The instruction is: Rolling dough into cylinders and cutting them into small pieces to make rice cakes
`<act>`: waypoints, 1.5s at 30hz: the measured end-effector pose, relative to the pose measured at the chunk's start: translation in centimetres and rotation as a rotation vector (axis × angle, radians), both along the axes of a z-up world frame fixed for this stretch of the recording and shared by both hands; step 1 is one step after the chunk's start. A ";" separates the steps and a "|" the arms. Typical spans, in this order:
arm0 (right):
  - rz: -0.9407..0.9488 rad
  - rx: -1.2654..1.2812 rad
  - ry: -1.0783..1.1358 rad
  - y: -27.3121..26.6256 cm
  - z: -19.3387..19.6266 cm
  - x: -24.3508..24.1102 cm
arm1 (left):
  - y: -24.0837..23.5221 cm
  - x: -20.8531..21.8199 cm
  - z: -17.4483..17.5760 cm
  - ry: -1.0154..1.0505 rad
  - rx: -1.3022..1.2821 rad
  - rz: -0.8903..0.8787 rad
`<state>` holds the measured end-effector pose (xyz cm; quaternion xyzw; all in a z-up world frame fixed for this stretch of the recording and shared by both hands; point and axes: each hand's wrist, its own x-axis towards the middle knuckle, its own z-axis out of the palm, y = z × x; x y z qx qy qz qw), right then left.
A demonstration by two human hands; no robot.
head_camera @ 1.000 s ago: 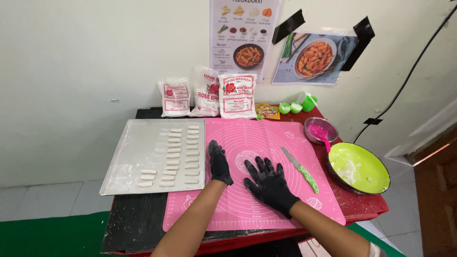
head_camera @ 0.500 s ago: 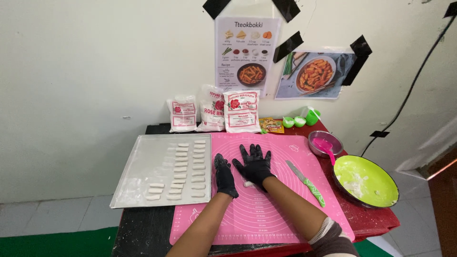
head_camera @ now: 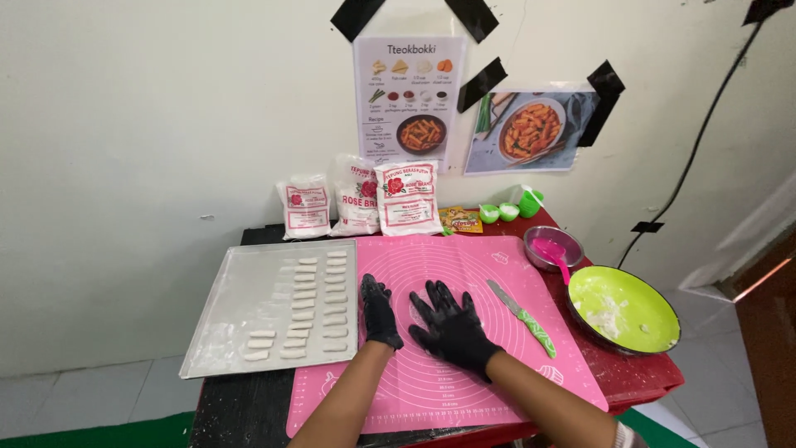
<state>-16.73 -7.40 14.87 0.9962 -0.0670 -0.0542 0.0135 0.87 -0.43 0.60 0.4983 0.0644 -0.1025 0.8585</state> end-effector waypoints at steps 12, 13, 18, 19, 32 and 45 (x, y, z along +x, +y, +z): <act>0.137 0.026 -0.419 -1.0 -3.7 -1.8 | 0.4 -0.5 1.6 0.069 -0.077 0.059; 0.127 -0.014 -0.395 -1.1 -4.1 -0.9 | 0.3 -0.1 1.0 0.043 -0.098 0.063; 0.043 -0.039 -0.284 -0.1 -1.8 3.1 | 0.0 2.4 -2.5 0.007 0.045 -0.017; 0.008 -0.031 -0.210 -0.1 -1.5 4.1 | -0.1 2.1 -2.5 0.020 0.034 -0.016; 0.037 -0.013 -0.194 0.2 -1.0 3.8 | 1.0 -0.4 0.4 -0.090 0.048 0.025; 0.122 -0.071 -0.486 1.4 -0.5 -4.1 | -0.4 0.9 -1.6 -0.052 0.099 0.038</act>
